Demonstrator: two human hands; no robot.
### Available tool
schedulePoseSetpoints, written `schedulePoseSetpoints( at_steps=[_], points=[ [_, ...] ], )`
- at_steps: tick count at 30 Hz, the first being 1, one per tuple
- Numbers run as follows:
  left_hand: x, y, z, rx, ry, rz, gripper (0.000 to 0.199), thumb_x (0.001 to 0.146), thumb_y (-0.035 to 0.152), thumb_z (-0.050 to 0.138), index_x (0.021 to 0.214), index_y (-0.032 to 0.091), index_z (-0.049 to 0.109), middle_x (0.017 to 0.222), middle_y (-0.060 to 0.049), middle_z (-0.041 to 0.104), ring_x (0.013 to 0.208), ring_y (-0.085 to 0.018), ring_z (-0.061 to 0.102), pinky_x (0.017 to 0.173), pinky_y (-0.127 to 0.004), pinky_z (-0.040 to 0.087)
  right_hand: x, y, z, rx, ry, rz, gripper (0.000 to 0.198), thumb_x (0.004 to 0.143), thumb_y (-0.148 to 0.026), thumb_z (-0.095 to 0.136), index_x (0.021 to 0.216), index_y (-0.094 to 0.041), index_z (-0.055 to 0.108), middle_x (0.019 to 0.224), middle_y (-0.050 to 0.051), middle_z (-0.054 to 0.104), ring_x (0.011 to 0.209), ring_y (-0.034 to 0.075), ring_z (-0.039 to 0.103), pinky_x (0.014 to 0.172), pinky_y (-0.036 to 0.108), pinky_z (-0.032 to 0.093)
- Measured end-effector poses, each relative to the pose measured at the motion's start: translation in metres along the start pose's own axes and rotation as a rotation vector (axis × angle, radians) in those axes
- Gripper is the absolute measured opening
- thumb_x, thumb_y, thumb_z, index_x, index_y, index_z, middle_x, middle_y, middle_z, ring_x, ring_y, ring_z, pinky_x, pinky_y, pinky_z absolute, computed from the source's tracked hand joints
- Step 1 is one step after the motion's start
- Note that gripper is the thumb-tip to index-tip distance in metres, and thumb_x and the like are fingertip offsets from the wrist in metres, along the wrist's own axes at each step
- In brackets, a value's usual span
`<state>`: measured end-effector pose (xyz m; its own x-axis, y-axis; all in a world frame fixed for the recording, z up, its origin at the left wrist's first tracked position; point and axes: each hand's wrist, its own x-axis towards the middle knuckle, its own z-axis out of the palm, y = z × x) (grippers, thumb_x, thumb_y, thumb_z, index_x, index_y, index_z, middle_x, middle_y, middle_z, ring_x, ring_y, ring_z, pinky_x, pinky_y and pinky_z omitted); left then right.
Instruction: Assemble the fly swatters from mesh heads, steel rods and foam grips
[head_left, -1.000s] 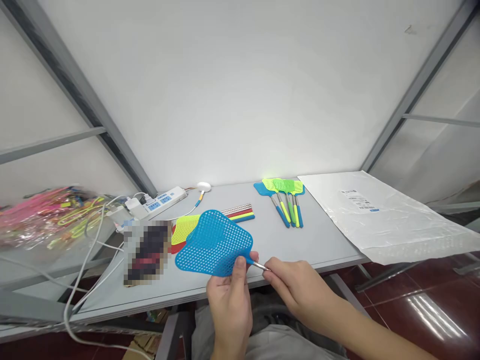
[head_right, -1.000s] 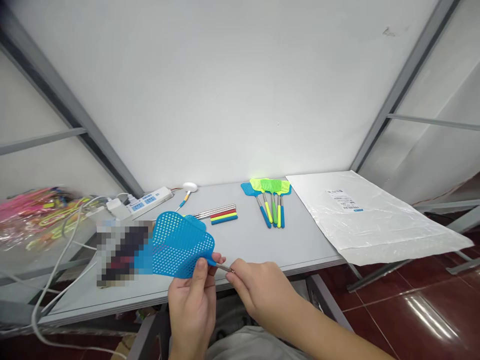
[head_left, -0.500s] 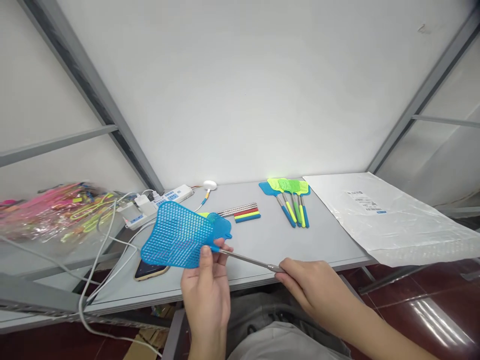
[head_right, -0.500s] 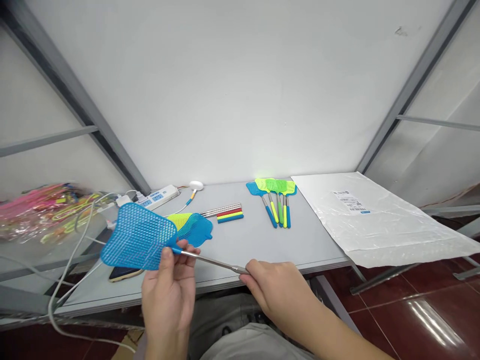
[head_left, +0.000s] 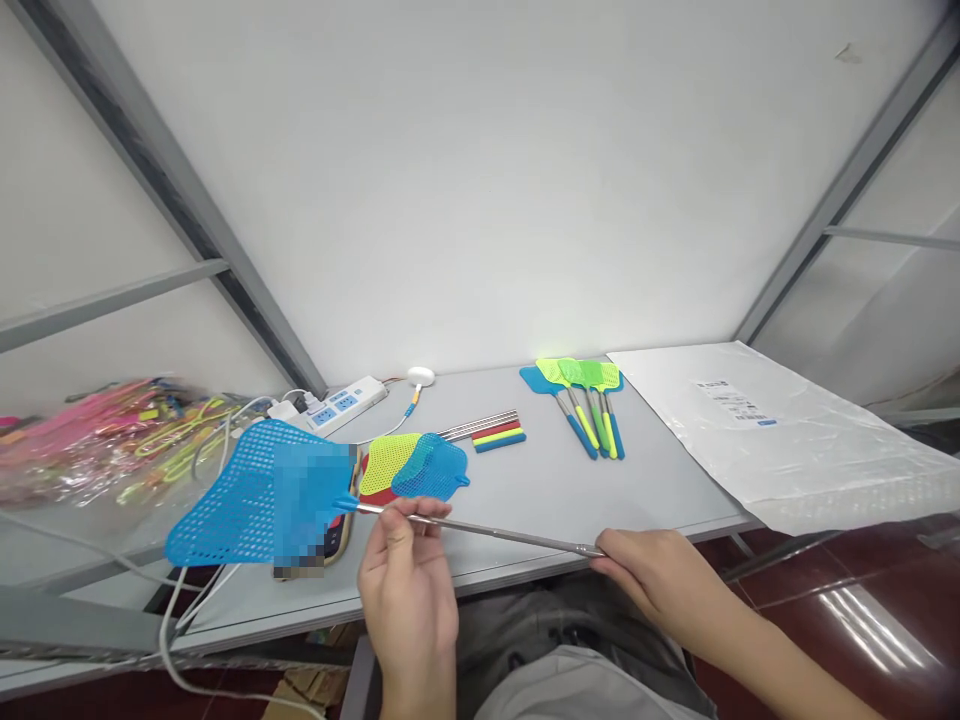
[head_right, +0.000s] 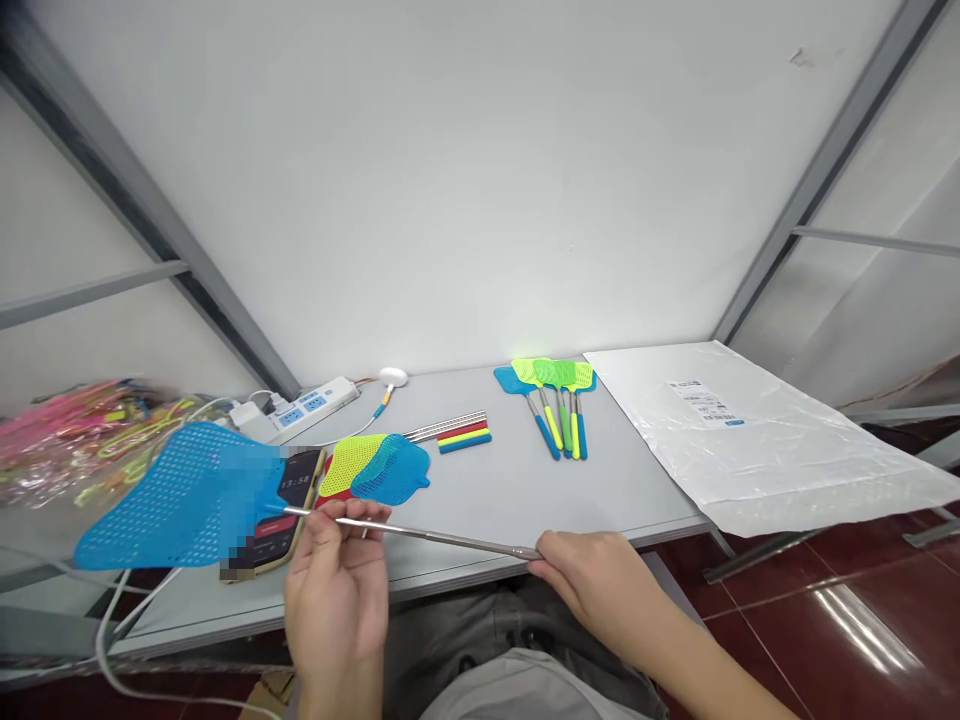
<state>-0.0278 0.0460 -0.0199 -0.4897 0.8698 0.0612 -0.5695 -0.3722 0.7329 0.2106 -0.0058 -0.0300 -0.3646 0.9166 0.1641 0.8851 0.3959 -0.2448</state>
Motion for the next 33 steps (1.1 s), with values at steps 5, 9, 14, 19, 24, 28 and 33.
schedulePoseSetpoints(
  at_steps=[5, 9, 14, 19, 24, 28, 33],
  points=[
    [0.007, 0.0, -0.003, -0.012, 0.02, 0.022, 0.023, 0.082, 0.039, 0.072, 0.081, 0.017, 0.068, 0.076, 0.0, 0.067, 0.071, -0.012, 0.064, 0.074, -0.028, 0.055, -0.01, 0.011, -0.002, -0.117, 0.053, -0.048, 0.029, 0.101, -0.035, 0.041, 0.075, -0.022, 0.048, 0.063, -0.002, 0.059, 0.053, 0.015, 0.052, 0.053, 0.029, 0.022],
    [0.005, -0.016, 0.001, 0.003, -0.034, -0.073, 0.026, 0.08, 0.043, 0.073, 0.083, 0.018, 0.069, 0.083, -0.002, 0.069, 0.079, -0.014, 0.065, 0.077, -0.029, 0.055, -0.004, 0.024, -0.009, -0.147, 0.106, -0.026, 0.028, 0.101, -0.033, 0.04, 0.08, -0.022, 0.053, 0.068, -0.001, 0.061, 0.059, 0.015, 0.056, 0.056, 0.029, 0.027],
    [-0.015, -0.041, 0.011, 0.181, -0.307, -0.293, 0.028, 0.081, 0.042, 0.072, 0.092, 0.016, 0.072, 0.097, -0.009, 0.073, 0.096, -0.02, 0.066, 0.087, -0.032, 0.052, 0.014, 0.023, -0.018, -0.189, 0.205, -0.059, 0.026, 0.102, -0.034, 0.038, 0.097, -0.02, 0.059, 0.078, 0.002, 0.063, 0.069, 0.016, 0.06, 0.059, 0.028, 0.031],
    [-0.042, -0.049, 0.022, 0.192, -0.316, -0.29, 0.028, 0.085, 0.042, 0.068, 0.09, 0.015, 0.073, 0.093, -0.009, 0.074, 0.091, -0.02, 0.068, 0.085, -0.032, 0.053, 0.027, 0.003, -0.018, -0.189, 0.221, -0.157, 0.03, 0.103, -0.032, 0.036, 0.09, -0.02, 0.06, 0.069, 0.0, 0.059, 0.061, 0.014, 0.055, 0.055, 0.029, 0.025],
    [-0.046, -0.037, 0.024, 0.163, -0.165, -0.174, 0.027, 0.081, 0.042, 0.072, 0.084, 0.015, 0.073, 0.088, -0.006, 0.073, 0.086, -0.017, 0.067, 0.08, -0.028, 0.053, 0.024, 0.0, -0.017, -0.172, 0.245, -0.207, 0.03, 0.103, -0.03, 0.037, 0.083, -0.02, 0.057, 0.067, -0.001, 0.058, 0.057, 0.012, 0.048, 0.056, 0.03, 0.022],
    [-0.032, -0.021, 0.02, 0.084, -0.08, -0.04, 0.025, 0.079, 0.042, 0.074, 0.08, 0.017, 0.072, 0.08, -0.003, 0.071, 0.079, -0.014, 0.066, 0.08, -0.028, 0.053, 0.012, 0.011, -0.019, -0.232, 0.298, -0.192, 0.028, 0.102, -0.027, 0.04, 0.084, -0.02, 0.059, 0.068, 0.0, 0.057, 0.057, 0.014, 0.044, 0.059, 0.031, 0.022],
    [-0.013, -0.008, 0.014, 0.02, -0.032, 0.014, 0.021, 0.078, 0.037, 0.076, 0.079, 0.017, 0.07, 0.082, -0.001, 0.068, 0.079, -0.013, 0.064, 0.078, -0.027, 0.053, -0.001, 0.022, -0.025, -0.274, 0.31, -0.167, 0.025, 0.101, -0.028, 0.042, 0.086, -0.02, 0.061, 0.07, 0.0, 0.057, 0.057, 0.015, 0.041, 0.06, 0.031, 0.023]
  ],
)
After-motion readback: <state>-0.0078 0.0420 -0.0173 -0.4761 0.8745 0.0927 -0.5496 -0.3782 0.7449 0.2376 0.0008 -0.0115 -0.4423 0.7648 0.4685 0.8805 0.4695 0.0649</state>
